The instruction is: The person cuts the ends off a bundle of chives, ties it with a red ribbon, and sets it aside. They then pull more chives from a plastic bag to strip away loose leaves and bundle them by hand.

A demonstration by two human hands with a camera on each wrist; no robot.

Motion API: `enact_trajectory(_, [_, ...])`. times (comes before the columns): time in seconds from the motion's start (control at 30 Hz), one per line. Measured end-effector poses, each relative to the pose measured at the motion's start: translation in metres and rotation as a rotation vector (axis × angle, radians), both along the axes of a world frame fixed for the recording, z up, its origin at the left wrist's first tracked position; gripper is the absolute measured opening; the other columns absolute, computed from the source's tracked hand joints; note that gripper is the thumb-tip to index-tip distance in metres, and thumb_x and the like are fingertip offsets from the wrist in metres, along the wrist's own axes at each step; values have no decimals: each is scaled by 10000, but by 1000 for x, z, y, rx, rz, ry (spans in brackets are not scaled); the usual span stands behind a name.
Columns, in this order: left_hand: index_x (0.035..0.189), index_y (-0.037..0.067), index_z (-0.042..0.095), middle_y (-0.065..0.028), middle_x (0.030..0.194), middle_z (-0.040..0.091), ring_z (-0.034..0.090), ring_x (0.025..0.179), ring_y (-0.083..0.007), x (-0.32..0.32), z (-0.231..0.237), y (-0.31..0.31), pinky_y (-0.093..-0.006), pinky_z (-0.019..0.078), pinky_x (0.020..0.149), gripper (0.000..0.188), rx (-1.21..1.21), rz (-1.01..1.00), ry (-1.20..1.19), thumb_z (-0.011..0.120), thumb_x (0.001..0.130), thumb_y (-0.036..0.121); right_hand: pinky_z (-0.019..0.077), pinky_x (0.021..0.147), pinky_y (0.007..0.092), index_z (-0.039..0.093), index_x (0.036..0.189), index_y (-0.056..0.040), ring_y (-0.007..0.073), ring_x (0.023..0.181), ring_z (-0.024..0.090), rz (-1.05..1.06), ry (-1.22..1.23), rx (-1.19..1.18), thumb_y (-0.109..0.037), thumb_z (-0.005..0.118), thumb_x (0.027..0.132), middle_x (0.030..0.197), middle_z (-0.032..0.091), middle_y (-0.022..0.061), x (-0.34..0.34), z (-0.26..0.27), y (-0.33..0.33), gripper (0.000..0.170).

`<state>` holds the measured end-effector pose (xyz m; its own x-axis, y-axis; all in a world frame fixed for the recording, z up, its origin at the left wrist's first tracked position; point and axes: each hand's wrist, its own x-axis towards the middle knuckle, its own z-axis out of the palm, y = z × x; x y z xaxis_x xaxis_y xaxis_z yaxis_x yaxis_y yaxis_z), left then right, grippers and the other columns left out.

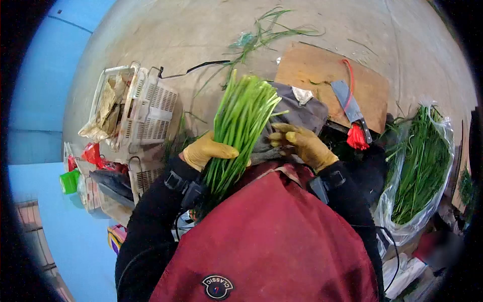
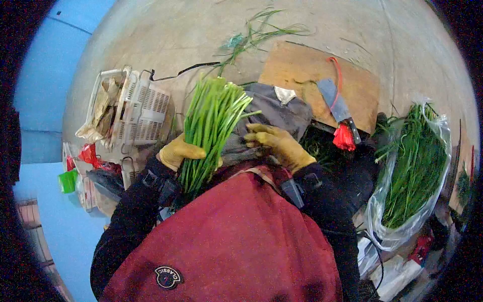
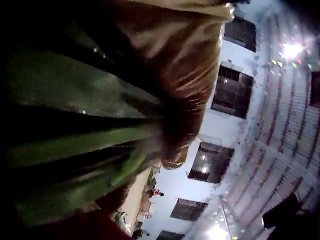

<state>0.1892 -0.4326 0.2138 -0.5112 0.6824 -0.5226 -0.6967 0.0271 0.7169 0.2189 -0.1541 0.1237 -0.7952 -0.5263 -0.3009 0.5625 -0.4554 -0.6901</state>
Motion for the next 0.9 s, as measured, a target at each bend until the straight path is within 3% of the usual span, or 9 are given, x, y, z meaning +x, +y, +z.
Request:
enact_trajectory(0.1, [1209, -20, 522, -106, 1093, 619, 589, 954, -172, 2, -8, 18, -310, 470, 853, 541, -247, -29, 279, 735, 753, 177, 498, 849, 355, 421, 1316, -21, 197, 1006, 588, -67, 28, -148, -257, 651, 853, 1163, 593, 100, -5, 33, -19, 568])
enact_trajectory(0.13, [1274, -14, 470, -60, 1168, 575, 531, 1021, -132, 5, 10, 32, -276, 408, 927, 589, -234, -49, 244, 730, 782, 179, 498, 849, 357, 417, 1317, -35, 193, 1009, 584, -99, 10, -209, -242, 661, 850, 1166, 590, 94, -7, 41, -23, 566])
enact_trajectory(0.23, [1274, -26, 458, -46, 1145, 583, 525, 1035, -110, 9, 8, 37, -261, 410, 920, 580, -305, -20, 317, 730, 803, 174, 504, 840, 359, 467, 1263, -74, 192, 1008, 588, -212, -24, -224, -183, 669, 845, 1152, 594, 83, -10, 43, -34, 478])
enact_trajectory(0.4, [1272, -13, 475, -67, 1145, 598, 582, 983, -137, -4, 4, 35, -285, 470, 859, 472, -59, -18, 45, 568, 908, 273, 499, 852, 354, 534, 1192, -56, 185, 982, 600, -177, 19, -186, -62, 656, 794, 1087, 622, 60, -12, 30, -28, 417])
enact_trajectory(0.53, [1260, -9, 505, -71, 1150, 605, 589, 993, -143, -14, 2, 27, -296, 469, 872, 479, -101, -43, 12, 535, 920, 328, 489, 870, 341, 537, 1200, -49, 187, 991, 599, -205, 15, -193, -31, 643, 781, 1086, 627, 57, -7, 37, -25, 432])
enact_trajectory(0.63, [1276, -6, 496, -89, 1165, 599, 578, 1027, -148, -10, 4, 31, -303, 454, 901, 507, 38, 88, -105, 535, 915, 348, 482, 881, 338, 529, 1210, -46, 186, 994, 596, -197, 11, -154, -33, 649, 778, 1098, 622, 54, -5, 38, -23, 449])
enact_trajectory(0.67, [1305, -4, 465, -92, 1217, 575, 559, 1077, -163, -9, -1, 28, -310, 430, 942, 544, 119, 48, -168, 581, 889, 327, 480, 884, 338, 527, 1212, -45, 186, 995, 595, -198, 2, -148, -33, 651, 776, 1100, 620, 54, -6, 36, -23, 453])
enact_trajectory(0.8, [1350, -4, 398, -92, 1284, 535, 531, 1135, -175, -9, -5, 33, -326, 399, 985, 629, -96, -147, 221, 659, 820, 212, 481, 878, 338, 520, 1220, -43, 189, 987, 596, -225, 17, -152, -13, 659, 762, 1111, 618, 56, -5, 30, -24, 480])
enact_trajectory(0.9, [1326, -10, 432, -104, 1237, 569, 564, 1092, -184, -8, -9, 33, -333, 426, 958, 566, -10, 1, 18, 622, 819, 156, 481, 876, 337, 497, 1251, -47, 193, 1001, 594, -205, 0, -170, -8, 667, 752, 1126, 611, 59, -3, 30, -21, 529])
